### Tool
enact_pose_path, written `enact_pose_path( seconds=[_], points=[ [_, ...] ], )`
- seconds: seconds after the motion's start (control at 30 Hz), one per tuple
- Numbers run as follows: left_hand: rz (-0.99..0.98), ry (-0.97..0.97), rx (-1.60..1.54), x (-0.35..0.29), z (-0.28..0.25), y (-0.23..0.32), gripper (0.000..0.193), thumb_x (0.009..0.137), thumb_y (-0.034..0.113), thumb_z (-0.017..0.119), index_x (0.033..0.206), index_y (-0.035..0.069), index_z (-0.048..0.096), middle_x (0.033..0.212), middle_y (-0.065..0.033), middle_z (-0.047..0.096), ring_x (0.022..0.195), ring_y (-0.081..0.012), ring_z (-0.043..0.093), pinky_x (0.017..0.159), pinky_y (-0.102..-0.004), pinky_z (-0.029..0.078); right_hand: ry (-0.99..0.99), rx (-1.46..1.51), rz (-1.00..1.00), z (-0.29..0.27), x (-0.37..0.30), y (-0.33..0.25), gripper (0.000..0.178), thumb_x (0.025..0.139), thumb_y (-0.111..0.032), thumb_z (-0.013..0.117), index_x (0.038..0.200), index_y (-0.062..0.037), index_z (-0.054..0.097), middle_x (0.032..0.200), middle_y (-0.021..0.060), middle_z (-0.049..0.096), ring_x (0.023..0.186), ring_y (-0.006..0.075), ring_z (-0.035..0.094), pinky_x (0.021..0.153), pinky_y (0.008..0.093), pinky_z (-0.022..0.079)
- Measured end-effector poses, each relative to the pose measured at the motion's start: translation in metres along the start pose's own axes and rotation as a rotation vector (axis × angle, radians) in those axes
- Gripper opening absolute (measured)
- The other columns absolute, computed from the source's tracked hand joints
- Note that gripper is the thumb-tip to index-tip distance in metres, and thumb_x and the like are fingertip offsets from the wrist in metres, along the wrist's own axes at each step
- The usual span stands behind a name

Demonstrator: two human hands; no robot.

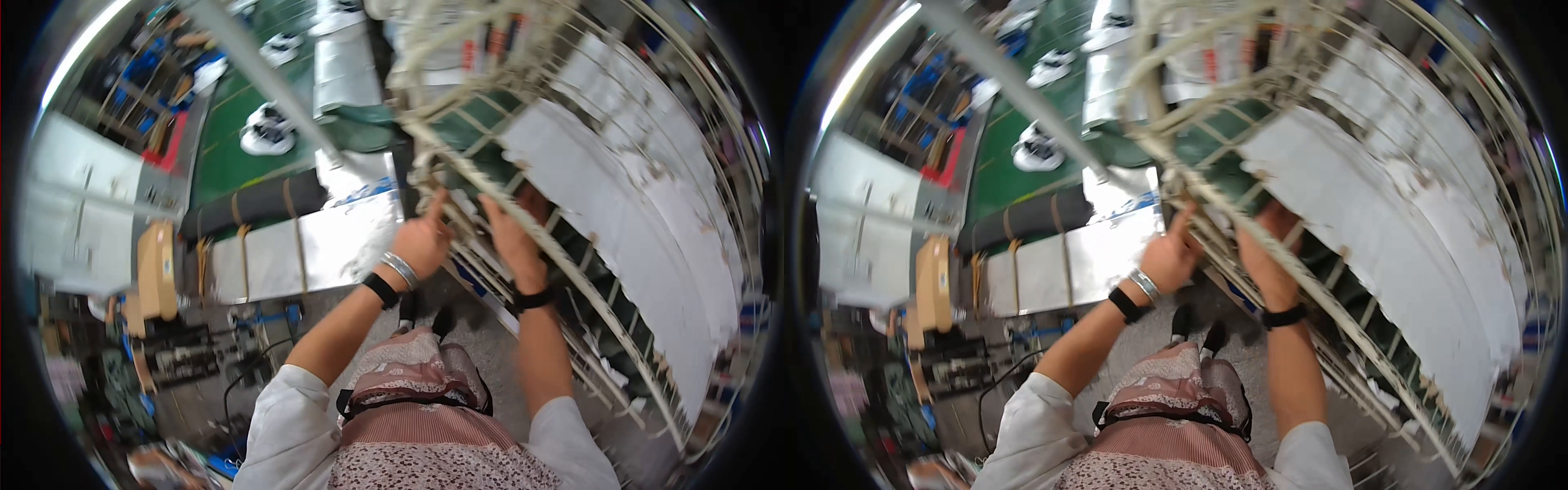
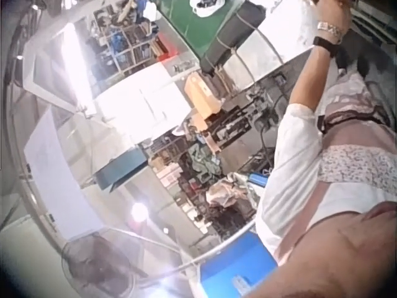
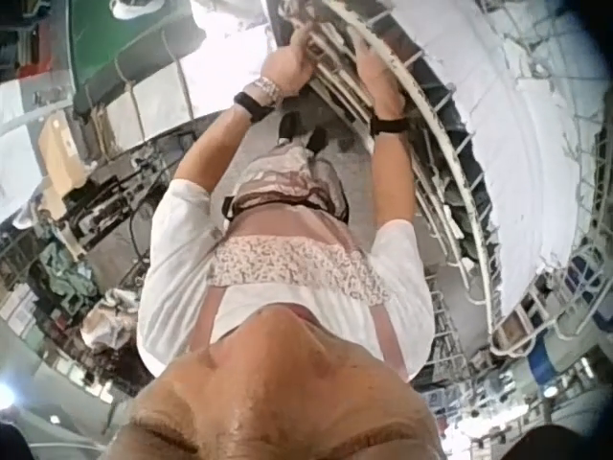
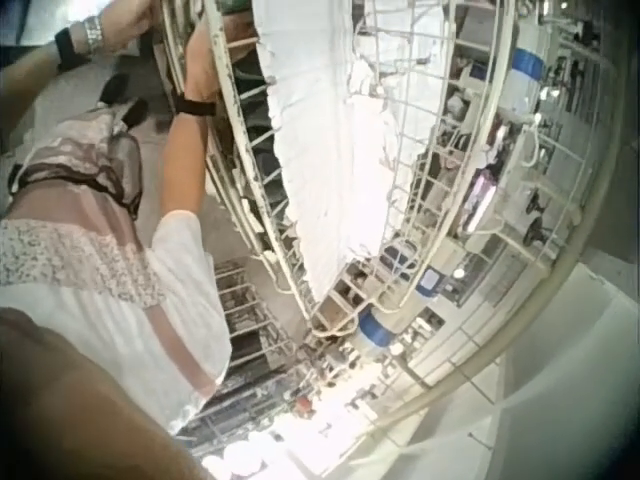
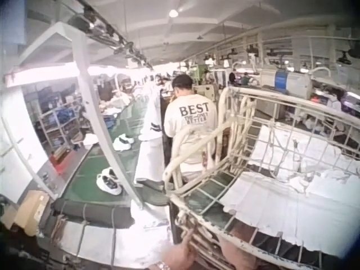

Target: Insert shoe lasts into partially assembled shoes on a manufacturing line.

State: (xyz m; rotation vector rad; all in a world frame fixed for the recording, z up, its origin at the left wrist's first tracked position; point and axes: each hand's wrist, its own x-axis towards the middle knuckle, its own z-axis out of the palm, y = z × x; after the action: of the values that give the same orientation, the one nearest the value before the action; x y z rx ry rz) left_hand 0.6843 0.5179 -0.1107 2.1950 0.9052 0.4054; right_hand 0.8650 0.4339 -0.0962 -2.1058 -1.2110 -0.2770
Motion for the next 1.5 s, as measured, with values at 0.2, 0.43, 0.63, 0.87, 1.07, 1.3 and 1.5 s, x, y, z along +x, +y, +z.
enact_pose_path(
  seconds=[0.2, 0.43, 0.63, 0.87, 1.07, 1.3, 1.5],
  points=[
    [-0.346, -0.252, 0.074, -0.209, 0.055, -0.098, 0.062, 0.091, 0.029, 0.064, 0.146, 0.009, 0.042, 0.09, -0.017, 0.074, 0.085, -0.0414, 0.07, 0.077, -0.0512, 0.056, -0.373, -0.058, 0.165, -0.001, 0.001, -0.009, 0.059, 0.094, -0.055, 0.061, 0.114, -0.0001, 0.071, 0.107, 0.0243, 0.072, 0.099, 0.0452, 0.067, 0.083, 0.0517, 0.05],
    [-1.269, 0.032, -0.062, -0.516, 0.064, -0.198, 0.044, 0.091, 0.034, 0.061, 0.128, 0.011, 0.064, 0.109, -0.0197, 0.073, 0.101, -0.0411, 0.068, 0.088, -0.0506, 0.054, -0.094, -0.498, 0.088, 0.045, 0.004, 0.091, 0.07, 0.091, -0.062, 0.062, 0.123, 0.0001, 0.064, 0.113, 0.0224, 0.069, 0.104, 0.0397, 0.067, 0.083, 0.0529, 0.054],
    [-1.789, 0.37, -0.292, -0.754, 0.122, -0.166, 0.042, 0.089, 0.032, 0.064, 0.122, 0.007, 0.068, 0.114, -0.0233, 0.07, 0.109, -0.0394, 0.066, 0.095, -0.0483, 0.052, 0.113, -0.161, -0.486, 0.098, -0.134, -0.116, 0.072, 0.088, -0.029, 0.072, 0.143, 0.0076, 0.044, 0.14, 0.0285, 0.053, 0.124, 0.0431, 0.055, 0.106, 0.0471, 0.042],
    [-2.015, 0.645, -0.519, -0.892, 0.197, -0.149, 0.037, 0.086, 0.032, 0.064, 0.113, 0.008, 0.074, 0.11, -0.0185, 0.073, 0.105, -0.0357, 0.07, 0.093, -0.0452, 0.054, -1.121, 0.726, -0.495, 0.101, -0.415, -0.405, 0.066, 0.093, -0.01, 0.066, 0.153, -0.003, 0.038, 0.148, 0.0205, 0.05, 0.137, 0.0302, 0.049, 0.112, 0.0438, 0.038],
    [-2.029, 0.976, -0.76, -0.921, 0.205, -0.126, 0.041, 0.089, 0.038, 0.062, 0.116, 0.01, 0.074, 0.118, -0.0198, 0.07, 0.115, -0.0381, 0.065, 0.102, -0.046, 0.05, -1.58, 0.641, -0.876, 0.063, -0.544, -0.542, 0.068, 0.09, -0.006, 0.067, 0.152, -0.0056, 0.04, 0.141, 0.0189, 0.057, 0.133, 0.0296, 0.054, 0.106, 0.042, 0.043],
    [-2.119, 1.159, -1.082, -0.921, 0.231, -0.118, 0.043, 0.086, 0.041, 0.065, 0.117, 0.012, 0.074, 0.118, -0.0188, 0.071, 0.115, -0.0376, 0.065, 0.101, -0.0434, 0.05, -1.87, 0.536, -1.207, 0.115, -0.652, -0.608, 0.067, 0.086, -0.012, 0.073, 0.147, -0.0047, 0.046, 0.124, 0.0188, 0.069, 0.112, 0.0291, 0.067, 0.094, 0.0379, 0.052],
    [-2.205, 1.108, -1.06, -0.961, 0.191, -0.149, 0.041, 0.086, 0.037, 0.064, 0.116, 0.012, 0.074, 0.117, -0.0173, 0.072, 0.114, -0.0384, 0.065, 0.099, -0.0435, 0.051, -1.99, 0.422, -1.406, 0.154, -0.72, -0.67, 0.064, 0.085, -0.022, 0.074, 0.142, -0.001, 0.051, 0.119, 0.0172, 0.071, 0.106, 0.0302, 0.069, 0.091, 0.0405, 0.054]
  ],
)
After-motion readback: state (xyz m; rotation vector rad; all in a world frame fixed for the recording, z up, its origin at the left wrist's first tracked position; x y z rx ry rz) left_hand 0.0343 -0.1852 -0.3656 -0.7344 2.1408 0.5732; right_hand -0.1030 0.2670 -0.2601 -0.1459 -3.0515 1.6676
